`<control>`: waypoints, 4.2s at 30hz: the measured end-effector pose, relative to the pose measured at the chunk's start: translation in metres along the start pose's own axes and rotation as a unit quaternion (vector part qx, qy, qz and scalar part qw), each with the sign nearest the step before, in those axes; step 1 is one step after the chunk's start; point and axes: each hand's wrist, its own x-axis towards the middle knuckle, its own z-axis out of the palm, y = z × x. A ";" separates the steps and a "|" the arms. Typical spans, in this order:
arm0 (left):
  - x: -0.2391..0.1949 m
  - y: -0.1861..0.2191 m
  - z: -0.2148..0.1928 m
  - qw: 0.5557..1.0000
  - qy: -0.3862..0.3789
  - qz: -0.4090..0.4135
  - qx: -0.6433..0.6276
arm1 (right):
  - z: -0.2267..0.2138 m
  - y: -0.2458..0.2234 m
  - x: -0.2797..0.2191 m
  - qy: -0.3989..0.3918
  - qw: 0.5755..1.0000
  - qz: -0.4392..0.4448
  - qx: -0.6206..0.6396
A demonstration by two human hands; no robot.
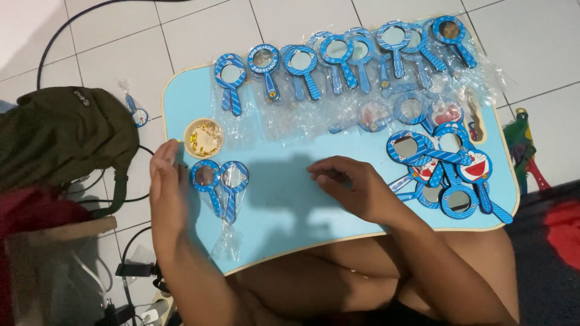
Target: The person places small handheld mirrors into individual plastic bags and then places the bagged mirrors onto a table.
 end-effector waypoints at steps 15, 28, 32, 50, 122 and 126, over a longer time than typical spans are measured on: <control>0.000 -0.019 -0.002 0.944 0.094 0.162 0.271 | 0.001 -0.004 0.000 -0.003 0.999 0.013 -0.040; 0.005 -0.005 0.004 0.902 -0.039 0.090 0.421 | 0.001 -0.008 0.001 -0.010 0.998 0.004 -0.060; 0.008 -0.004 0.004 0.892 -0.055 0.092 0.439 | 0.003 -0.007 0.001 0.001 0.998 -0.008 -0.068; 0.027 -0.051 -0.013 0.874 0.100 0.202 0.430 | 0.006 0.003 0.001 0.023 0.997 -0.046 -0.060; -0.067 0.020 0.130 0.956 -0.167 0.069 -0.229 | -0.042 0.005 0.011 0.198 0.965 -0.174 0.001; -0.058 0.007 0.132 0.936 -0.138 -0.037 -0.321 | -0.021 0.005 -0.002 0.120 0.974 -0.184 0.061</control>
